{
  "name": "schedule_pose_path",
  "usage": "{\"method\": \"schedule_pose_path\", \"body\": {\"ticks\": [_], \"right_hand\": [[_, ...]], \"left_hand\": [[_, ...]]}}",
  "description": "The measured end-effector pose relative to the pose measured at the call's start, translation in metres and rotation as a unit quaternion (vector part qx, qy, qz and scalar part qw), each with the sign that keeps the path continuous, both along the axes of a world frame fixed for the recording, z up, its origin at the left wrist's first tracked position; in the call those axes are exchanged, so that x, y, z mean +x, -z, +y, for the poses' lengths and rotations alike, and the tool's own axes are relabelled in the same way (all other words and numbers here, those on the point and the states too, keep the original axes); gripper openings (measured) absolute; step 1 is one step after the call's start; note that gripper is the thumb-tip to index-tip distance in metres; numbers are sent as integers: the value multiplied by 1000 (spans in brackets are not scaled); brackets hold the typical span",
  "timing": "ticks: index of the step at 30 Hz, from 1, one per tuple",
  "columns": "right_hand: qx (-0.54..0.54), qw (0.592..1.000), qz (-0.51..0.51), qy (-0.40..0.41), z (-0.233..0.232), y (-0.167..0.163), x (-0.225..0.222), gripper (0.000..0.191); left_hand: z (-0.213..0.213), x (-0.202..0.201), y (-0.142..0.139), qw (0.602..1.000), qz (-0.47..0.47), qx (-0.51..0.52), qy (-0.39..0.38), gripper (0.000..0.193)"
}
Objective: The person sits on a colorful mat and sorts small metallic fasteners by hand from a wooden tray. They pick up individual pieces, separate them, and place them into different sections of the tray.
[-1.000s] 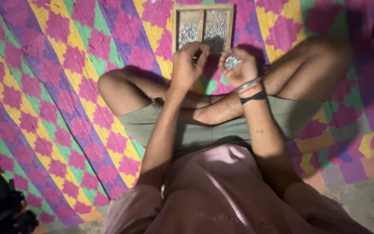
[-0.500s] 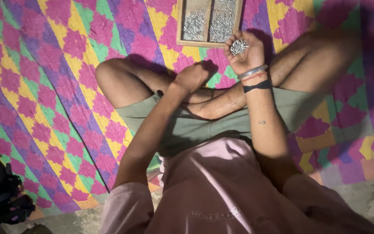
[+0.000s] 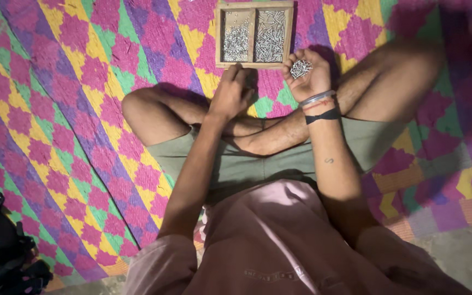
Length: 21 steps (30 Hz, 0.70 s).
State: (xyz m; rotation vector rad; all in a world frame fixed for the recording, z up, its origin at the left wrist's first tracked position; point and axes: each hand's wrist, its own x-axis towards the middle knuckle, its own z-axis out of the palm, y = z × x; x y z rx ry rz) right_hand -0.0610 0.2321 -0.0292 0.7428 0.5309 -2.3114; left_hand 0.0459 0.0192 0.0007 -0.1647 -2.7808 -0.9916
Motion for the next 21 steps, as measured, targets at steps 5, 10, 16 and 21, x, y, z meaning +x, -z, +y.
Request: {"method": "schedule_pose_path", "body": {"ticks": [5,10,16,21], "right_hand": [[1,1000,-1,-9,-2,-4,-1,16],[-6,1000,1,-12,-6,-11,1,17],[-7,1000,-5,-5,-3,-6,0,17],[1,1000,-9,-13,-6,5,-2,16]], "left_hand": [[12,1,14,986,-24,-154,61,48],[14,-2,12,994,-89,-63,17,18],[11,-1,5,1000,-16,2,10,17],[13,1,13,991,-46,-112,62,20]]}}
